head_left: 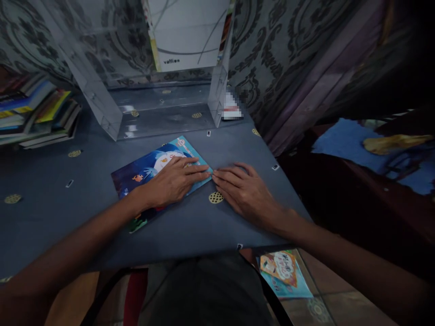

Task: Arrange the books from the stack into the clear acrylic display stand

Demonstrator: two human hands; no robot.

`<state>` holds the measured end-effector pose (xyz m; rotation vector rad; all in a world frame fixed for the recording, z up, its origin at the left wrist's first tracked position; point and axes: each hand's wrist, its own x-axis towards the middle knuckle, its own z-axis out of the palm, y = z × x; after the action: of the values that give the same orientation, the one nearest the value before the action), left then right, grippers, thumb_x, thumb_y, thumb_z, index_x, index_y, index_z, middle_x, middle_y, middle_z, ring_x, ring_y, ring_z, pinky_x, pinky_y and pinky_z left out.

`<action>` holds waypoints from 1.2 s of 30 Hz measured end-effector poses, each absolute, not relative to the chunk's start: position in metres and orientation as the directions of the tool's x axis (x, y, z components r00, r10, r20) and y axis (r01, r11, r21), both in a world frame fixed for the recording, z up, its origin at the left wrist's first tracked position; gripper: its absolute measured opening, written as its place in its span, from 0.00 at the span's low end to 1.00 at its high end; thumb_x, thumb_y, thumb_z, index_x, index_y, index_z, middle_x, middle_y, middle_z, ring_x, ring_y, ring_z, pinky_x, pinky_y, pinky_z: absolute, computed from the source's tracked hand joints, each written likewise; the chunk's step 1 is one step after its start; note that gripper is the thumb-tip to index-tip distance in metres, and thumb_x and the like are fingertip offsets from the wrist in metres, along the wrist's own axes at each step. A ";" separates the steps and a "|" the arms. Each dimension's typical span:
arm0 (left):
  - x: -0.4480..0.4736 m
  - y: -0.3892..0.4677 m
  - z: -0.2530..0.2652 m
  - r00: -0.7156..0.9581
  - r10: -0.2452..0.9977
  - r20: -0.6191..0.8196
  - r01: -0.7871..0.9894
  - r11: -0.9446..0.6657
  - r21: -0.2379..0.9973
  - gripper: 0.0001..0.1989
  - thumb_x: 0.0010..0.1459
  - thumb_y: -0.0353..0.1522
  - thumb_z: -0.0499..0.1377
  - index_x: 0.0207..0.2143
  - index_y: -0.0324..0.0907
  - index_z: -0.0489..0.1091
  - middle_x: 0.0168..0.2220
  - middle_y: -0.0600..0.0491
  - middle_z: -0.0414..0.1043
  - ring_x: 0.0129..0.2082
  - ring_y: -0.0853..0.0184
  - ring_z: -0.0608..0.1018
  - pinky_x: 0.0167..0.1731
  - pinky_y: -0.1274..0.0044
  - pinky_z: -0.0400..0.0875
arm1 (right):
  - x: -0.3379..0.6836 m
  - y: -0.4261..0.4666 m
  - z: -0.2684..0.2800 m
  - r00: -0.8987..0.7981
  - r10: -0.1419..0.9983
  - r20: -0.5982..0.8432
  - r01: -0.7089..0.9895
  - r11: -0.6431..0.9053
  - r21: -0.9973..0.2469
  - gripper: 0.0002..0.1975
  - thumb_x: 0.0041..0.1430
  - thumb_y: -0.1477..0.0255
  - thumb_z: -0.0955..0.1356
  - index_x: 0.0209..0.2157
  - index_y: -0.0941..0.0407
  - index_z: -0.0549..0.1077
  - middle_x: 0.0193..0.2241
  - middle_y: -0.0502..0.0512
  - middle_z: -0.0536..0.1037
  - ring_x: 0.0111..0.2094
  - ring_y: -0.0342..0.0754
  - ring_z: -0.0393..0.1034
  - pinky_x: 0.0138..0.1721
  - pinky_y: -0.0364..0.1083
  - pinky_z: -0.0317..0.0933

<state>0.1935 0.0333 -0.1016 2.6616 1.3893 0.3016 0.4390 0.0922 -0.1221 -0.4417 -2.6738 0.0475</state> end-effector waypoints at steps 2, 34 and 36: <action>0.189 0.037 -0.097 0.573 0.814 0.094 0.789 -0.579 0.208 0.22 0.71 0.32 0.45 0.62 0.49 0.67 0.64 0.52 0.67 0.67 0.54 0.63 0.63 0.57 0.56 | 0.437 0.083 -0.119 -0.850 0.353 0.391 0.373 0.927 -0.028 0.16 0.70 0.73 0.61 0.52 0.58 0.76 0.45 0.62 0.80 0.48 0.57 0.70 0.54 0.58 0.59; 0.179 0.045 -0.112 0.145 0.960 0.238 0.986 -0.159 0.040 0.20 0.70 0.34 0.47 0.60 0.44 0.68 0.63 0.46 0.69 0.63 0.55 0.68 0.53 0.60 0.64 | 0.374 0.140 -0.127 -0.882 0.374 0.287 0.353 0.928 -0.122 0.22 0.71 0.74 0.58 0.62 0.56 0.68 0.62 0.62 0.71 0.66 0.58 0.60 0.62 0.63 0.56; 0.178 0.047 -0.112 0.147 0.963 0.226 0.982 -0.169 0.082 0.21 0.70 0.34 0.47 0.60 0.44 0.68 0.63 0.46 0.69 0.64 0.55 0.68 0.54 0.60 0.64 | 0.380 0.132 -0.128 -0.888 0.343 0.307 0.321 0.939 -0.121 0.21 0.71 0.74 0.58 0.60 0.57 0.70 0.61 0.63 0.73 0.65 0.58 0.62 0.62 0.63 0.56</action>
<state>0.1782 0.0465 -0.1121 2.4412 2.0773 0.3664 0.3803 0.1325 -0.1275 -0.4871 -2.7685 0.0949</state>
